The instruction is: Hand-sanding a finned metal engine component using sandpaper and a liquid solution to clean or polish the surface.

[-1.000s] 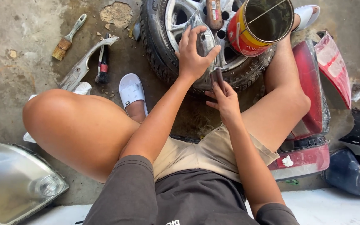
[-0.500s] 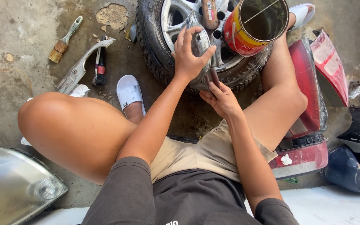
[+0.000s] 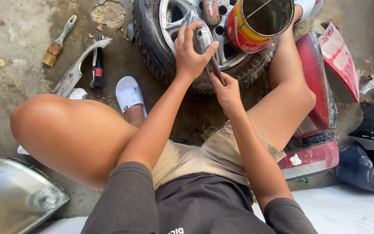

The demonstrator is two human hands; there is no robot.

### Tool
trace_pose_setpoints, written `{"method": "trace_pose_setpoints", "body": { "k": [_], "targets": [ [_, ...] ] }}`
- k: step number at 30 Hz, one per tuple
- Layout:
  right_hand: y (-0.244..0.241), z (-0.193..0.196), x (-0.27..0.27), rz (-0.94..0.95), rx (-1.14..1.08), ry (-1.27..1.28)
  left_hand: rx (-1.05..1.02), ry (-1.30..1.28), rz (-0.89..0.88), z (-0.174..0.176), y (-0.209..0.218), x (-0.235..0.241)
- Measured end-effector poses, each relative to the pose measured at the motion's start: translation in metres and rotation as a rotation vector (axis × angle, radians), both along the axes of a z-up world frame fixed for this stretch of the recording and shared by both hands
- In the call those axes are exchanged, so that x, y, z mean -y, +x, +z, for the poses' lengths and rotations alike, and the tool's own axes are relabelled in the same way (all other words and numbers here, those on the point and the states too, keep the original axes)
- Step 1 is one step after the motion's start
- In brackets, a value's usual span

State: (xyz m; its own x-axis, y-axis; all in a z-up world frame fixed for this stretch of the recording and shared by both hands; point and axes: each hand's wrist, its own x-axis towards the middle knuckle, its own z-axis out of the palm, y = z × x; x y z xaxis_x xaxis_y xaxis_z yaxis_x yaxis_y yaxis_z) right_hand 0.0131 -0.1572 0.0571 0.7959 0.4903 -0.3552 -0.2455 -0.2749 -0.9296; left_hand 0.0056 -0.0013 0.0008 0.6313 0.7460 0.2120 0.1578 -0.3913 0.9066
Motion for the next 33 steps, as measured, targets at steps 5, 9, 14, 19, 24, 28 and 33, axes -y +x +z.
{"method": "trace_pose_setpoints", "body": {
  "k": [5, 9, 14, 19, 24, 28, 33],
  "targets": [
    [0.014, -0.028, 0.026, 0.082, -0.232, 0.072, -0.017, -0.017, -0.039, 0.001, -0.005, -0.004],
    [0.017, -0.023, 0.031, 0.214, -0.239, -0.029, 0.004, -0.013, -0.052, 0.001, -0.006, -0.005],
    [0.001, -0.008, 0.006, 0.157, 0.119, -0.013, -0.001, -0.027, -0.052, -0.002, -0.003, -0.007],
    [0.007, -0.016, 0.026, 0.241, -0.085, 0.137, -0.016, -0.042, -0.067, 0.005, -0.005, -0.003],
    [0.0, -0.022, 0.012, 0.185, 0.162, 0.068, -0.032, -0.007, -0.054, 0.002, -0.004, -0.004],
    [0.002, -0.012, 0.013, 0.159, 0.143, 0.065, -0.011, -0.039, -0.074, 0.006, -0.006, -0.006],
    [0.014, -0.012, 0.023, 0.273, -0.162, 0.11, -0.033, -0.053, -0.057, 0.008, -0.007, -0.003]
  ]
}}
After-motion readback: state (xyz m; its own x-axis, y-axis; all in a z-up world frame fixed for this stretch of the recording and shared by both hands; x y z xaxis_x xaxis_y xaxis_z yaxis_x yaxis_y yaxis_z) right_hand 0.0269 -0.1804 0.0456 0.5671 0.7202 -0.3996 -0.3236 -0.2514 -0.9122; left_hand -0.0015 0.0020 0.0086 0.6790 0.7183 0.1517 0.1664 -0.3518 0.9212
